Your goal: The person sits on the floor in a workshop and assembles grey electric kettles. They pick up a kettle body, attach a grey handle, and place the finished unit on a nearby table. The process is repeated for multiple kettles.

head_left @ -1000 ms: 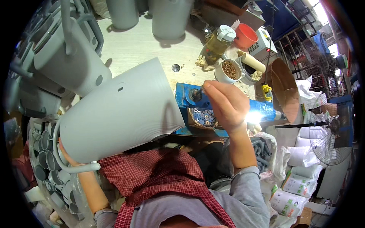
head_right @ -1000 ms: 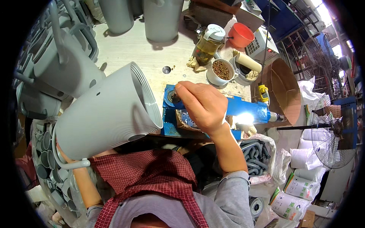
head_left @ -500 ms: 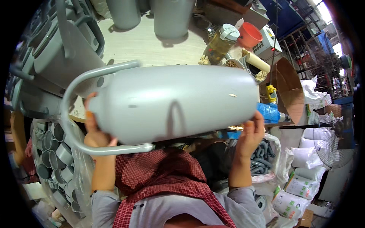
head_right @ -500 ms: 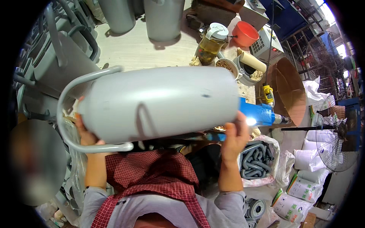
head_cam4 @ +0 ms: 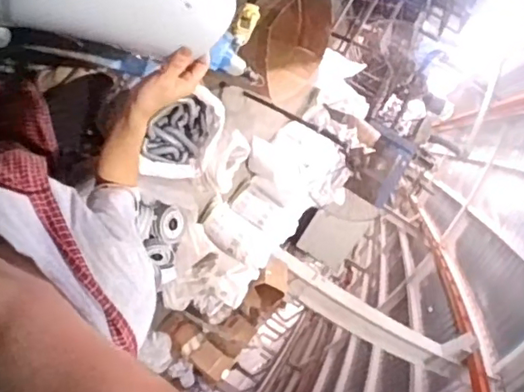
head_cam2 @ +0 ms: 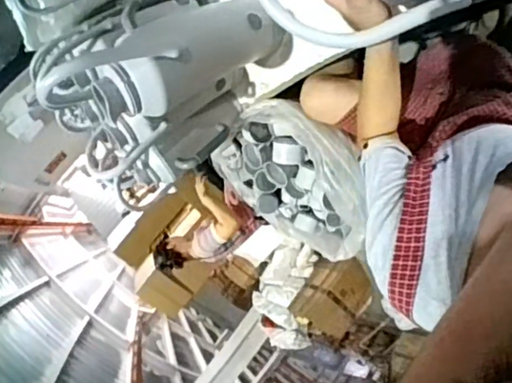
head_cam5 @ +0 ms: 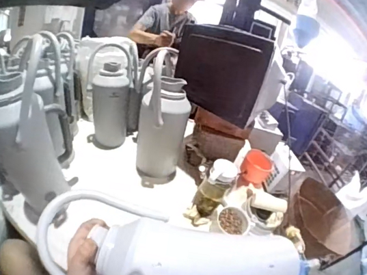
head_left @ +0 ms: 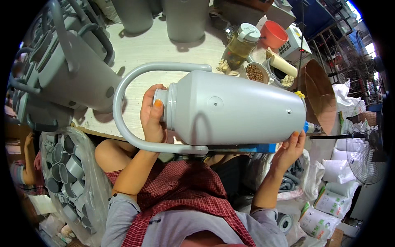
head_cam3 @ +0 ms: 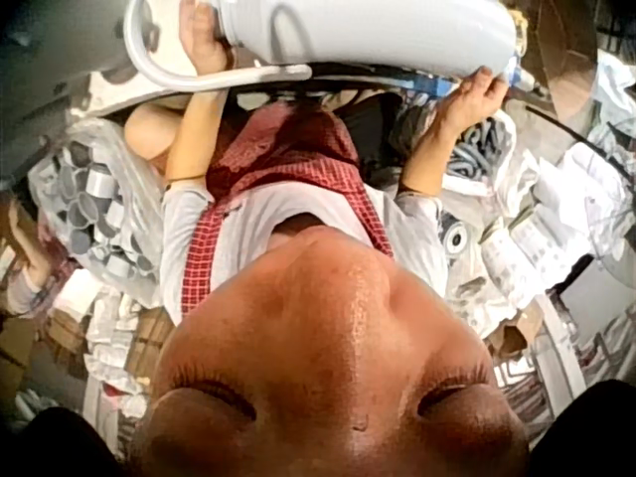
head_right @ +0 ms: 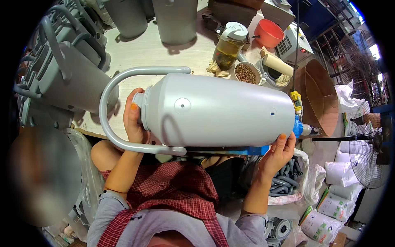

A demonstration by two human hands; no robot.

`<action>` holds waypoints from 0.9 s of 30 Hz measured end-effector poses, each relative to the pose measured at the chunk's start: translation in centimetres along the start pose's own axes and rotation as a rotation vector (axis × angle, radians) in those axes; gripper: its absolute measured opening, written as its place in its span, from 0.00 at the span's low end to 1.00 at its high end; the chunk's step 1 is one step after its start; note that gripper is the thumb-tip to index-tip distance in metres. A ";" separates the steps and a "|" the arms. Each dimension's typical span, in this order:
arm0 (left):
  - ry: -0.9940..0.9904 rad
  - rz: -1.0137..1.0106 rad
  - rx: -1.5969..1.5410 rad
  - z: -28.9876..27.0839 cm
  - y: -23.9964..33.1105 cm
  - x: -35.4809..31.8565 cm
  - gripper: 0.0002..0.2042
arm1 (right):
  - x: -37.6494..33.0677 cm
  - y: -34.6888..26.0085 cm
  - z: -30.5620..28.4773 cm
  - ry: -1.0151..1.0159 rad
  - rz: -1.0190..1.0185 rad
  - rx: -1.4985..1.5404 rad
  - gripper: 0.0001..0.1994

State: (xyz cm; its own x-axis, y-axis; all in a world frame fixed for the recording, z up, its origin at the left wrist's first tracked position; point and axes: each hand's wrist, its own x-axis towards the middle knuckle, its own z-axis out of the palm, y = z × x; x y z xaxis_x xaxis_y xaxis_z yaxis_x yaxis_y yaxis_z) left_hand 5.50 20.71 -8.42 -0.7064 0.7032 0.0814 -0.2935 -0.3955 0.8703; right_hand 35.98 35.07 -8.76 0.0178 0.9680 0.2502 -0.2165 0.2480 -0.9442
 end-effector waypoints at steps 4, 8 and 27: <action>0.011 -0.002 -0.023 -0.2 0.0 0.1 0.29 | 0.1 0.2 -0.2 -0.029 -0.003 0.015 0.13; 0.024 -0.005 -0.008 -0.4 -0.4 0.5 0.27 | 0.1 -0.2 -0.5 -0.029 0.010 -0.010 0.14; 0.157 0.262 0.317 -3.8 -4.0 0.4 0.24 | -5.0 6.8 -28.2 0.001 0.462 -1.316 0.15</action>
State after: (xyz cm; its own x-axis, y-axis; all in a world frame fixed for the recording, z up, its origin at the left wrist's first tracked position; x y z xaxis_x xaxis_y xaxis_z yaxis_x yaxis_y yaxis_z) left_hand 3.89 20.34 -13.71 -0.8270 0.4953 0.2661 0.1037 -0.3308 0.9380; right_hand 61.95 32.98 -22.45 0.1985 0.9707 -0.1353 0.8626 -0.2386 -0.4460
